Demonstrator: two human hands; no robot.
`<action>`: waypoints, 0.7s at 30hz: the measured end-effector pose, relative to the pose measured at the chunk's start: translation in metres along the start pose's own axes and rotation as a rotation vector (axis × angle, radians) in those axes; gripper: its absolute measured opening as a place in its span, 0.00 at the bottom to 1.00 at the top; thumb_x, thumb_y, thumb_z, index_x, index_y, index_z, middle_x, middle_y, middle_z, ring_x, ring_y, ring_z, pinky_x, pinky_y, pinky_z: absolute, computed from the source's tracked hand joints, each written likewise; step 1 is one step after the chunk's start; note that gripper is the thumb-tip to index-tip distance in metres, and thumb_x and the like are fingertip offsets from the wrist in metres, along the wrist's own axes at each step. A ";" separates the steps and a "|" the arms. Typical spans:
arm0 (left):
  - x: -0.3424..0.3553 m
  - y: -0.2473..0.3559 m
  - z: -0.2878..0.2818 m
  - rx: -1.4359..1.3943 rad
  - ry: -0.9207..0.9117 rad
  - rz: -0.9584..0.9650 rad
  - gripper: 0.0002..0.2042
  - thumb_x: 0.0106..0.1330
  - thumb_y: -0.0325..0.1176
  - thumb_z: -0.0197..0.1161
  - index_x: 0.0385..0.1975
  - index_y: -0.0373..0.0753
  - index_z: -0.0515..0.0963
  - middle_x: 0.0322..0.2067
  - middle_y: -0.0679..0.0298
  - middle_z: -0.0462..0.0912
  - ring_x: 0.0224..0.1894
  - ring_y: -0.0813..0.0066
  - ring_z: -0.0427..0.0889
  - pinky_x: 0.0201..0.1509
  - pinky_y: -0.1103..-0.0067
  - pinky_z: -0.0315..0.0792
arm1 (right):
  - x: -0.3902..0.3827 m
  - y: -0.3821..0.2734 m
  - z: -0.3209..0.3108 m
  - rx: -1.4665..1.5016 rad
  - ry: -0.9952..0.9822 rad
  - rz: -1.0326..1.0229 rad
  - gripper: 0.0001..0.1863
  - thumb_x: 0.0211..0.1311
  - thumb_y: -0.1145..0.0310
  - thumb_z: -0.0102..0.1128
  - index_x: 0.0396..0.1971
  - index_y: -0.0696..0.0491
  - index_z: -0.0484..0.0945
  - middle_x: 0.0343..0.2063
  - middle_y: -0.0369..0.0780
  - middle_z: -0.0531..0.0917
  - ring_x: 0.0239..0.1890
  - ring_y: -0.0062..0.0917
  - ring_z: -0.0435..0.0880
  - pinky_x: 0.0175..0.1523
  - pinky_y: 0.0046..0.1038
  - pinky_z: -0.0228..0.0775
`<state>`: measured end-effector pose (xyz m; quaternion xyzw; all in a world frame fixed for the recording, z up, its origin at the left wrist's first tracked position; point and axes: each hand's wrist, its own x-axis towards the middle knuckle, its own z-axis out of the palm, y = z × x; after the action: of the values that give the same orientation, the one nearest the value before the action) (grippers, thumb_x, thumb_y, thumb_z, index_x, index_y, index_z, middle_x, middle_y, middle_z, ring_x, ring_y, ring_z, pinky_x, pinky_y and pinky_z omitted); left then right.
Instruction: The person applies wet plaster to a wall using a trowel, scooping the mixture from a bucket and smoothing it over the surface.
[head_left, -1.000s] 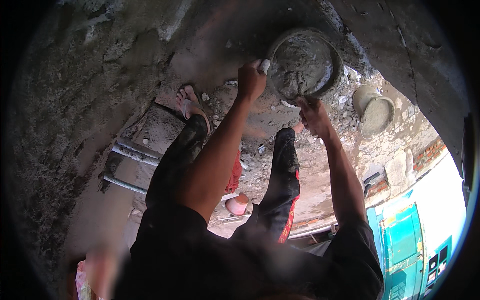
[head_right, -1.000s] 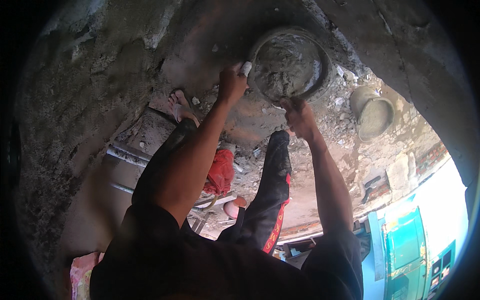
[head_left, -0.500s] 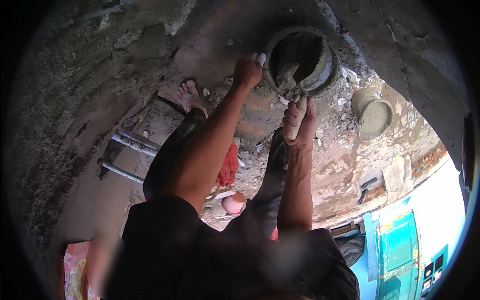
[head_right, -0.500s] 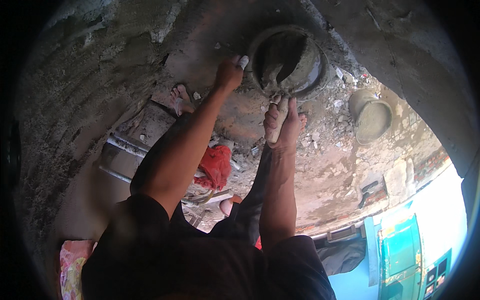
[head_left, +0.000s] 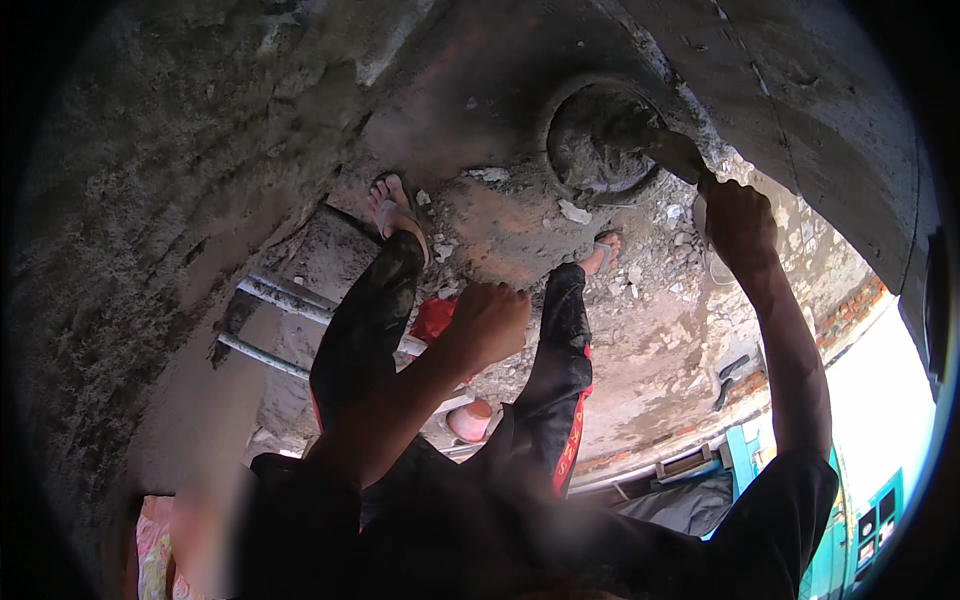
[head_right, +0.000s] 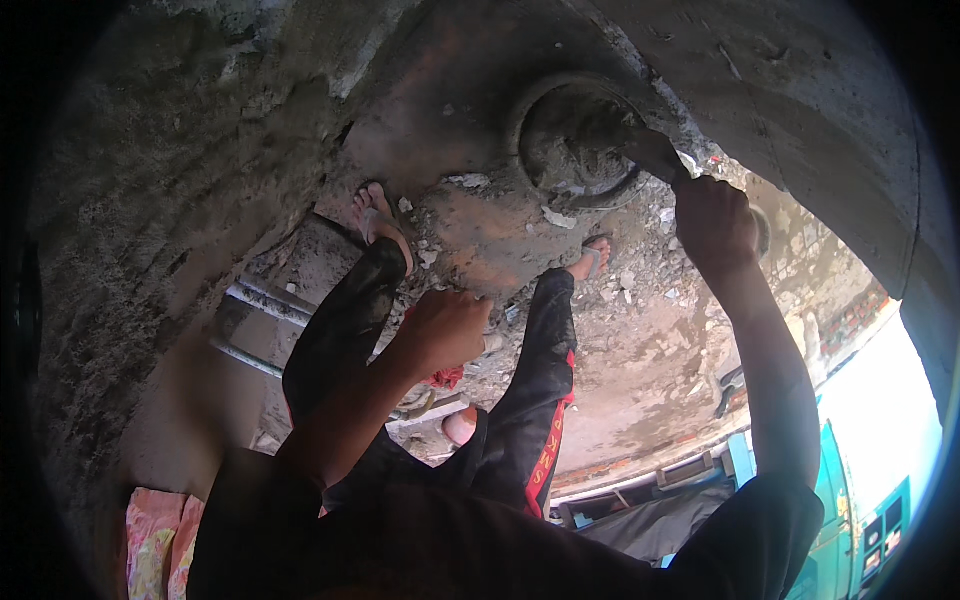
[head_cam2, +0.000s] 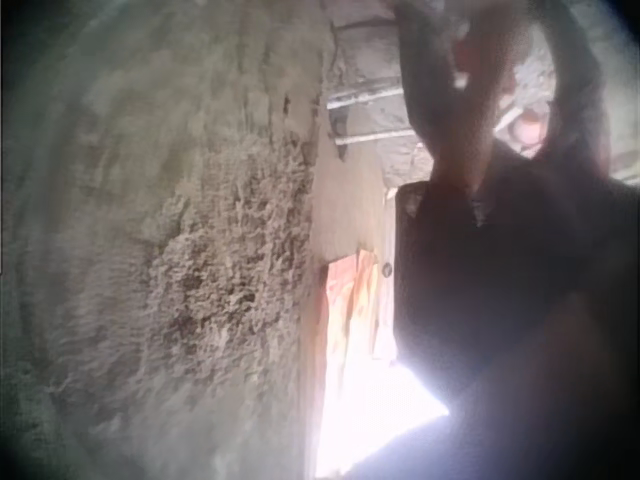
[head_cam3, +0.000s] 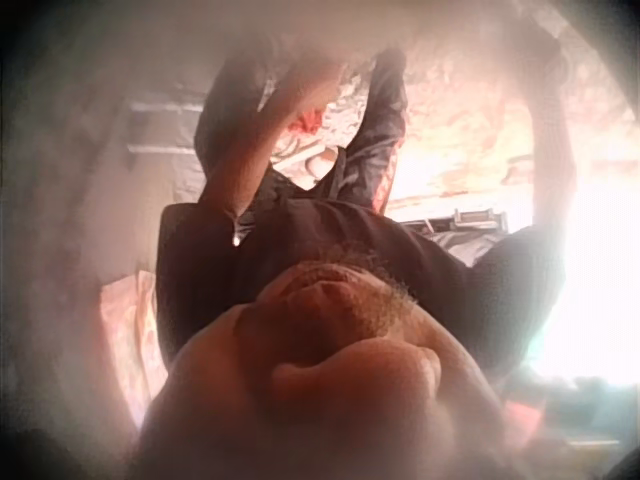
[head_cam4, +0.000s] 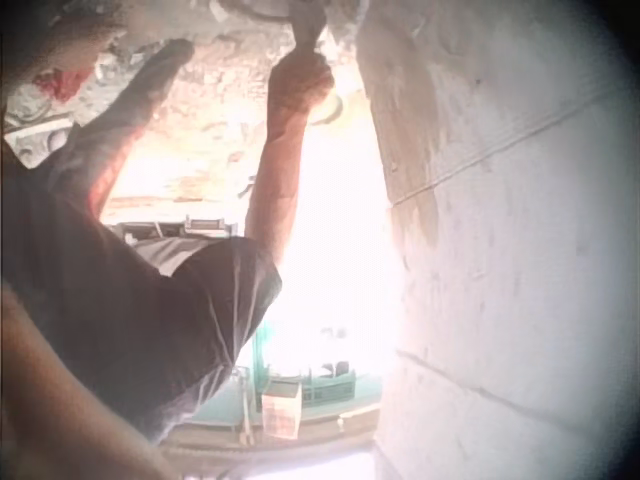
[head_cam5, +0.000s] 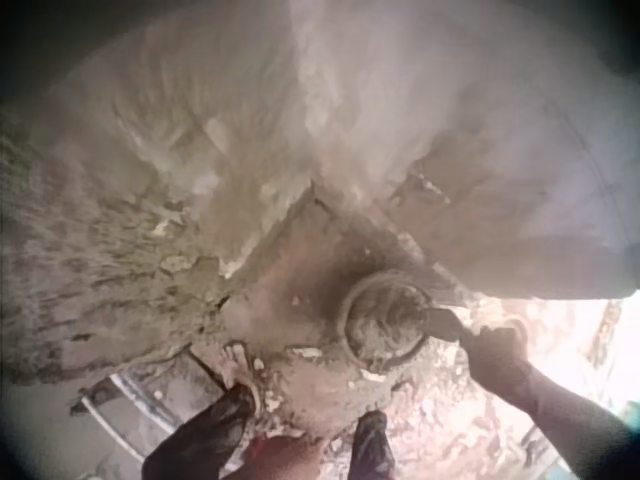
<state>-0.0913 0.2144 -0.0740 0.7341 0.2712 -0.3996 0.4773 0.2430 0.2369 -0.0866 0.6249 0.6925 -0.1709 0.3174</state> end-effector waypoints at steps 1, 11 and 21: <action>0.000 0.005 -0.002 -0.105 0.073 0.058 0.18 0.62 0.41 0.63 0.45 0.35 0.76 0.42 0.50 0.82 0.43 0.51 0.83 0.48 0.60 0.76 | 0.019 -0.001 0.004 -0.037 -0.039 -0.020 0.06 0.59 0.74 0.55 0.34 0.54 0.80 0.22 0.43 0.83 0.31 0.33 0.88 0.33 0.37 0.81; 0.014 0.004 -0.005 -0.134 0.030 0.220 0.19 0.60 0.45 0.63 0.40 0.33 0.79 0.38 0.49 0.84 0.43 0.51 0.84 0.48 0.60 0.76 | -0.040 -0.070 0.003 0.686 -0.103 0.303 0.13 0.63 0.67 0.51 0.44 0.54 0.77 0.31 0.54 0.84 0.37 0.51 0.84 0.43 0.49 0.75; 0.021 0.010 -0.004 -0.095 -0.045 0.167 0.16 0.61 0.42 0.60 0.38 0.33 0.80 0.39 0.47 0.84 0.44 0.49 0.84 0.50 0.59 0.75 | 0.040 -0.161 0.113 2.302 -0.216 0.608 0.15 0.70 0.57 0.52 0.36 0.55 0.75 0.18 0.35 0.73 0.14 0.19 0.70 0.16 0.23 0.61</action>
<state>-0.0709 0.2144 -0.0864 0.7217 0.2167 -0.3614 0.5491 0.1108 0.1697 -0.2218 0.6629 -0.0735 -0.6604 -0.3450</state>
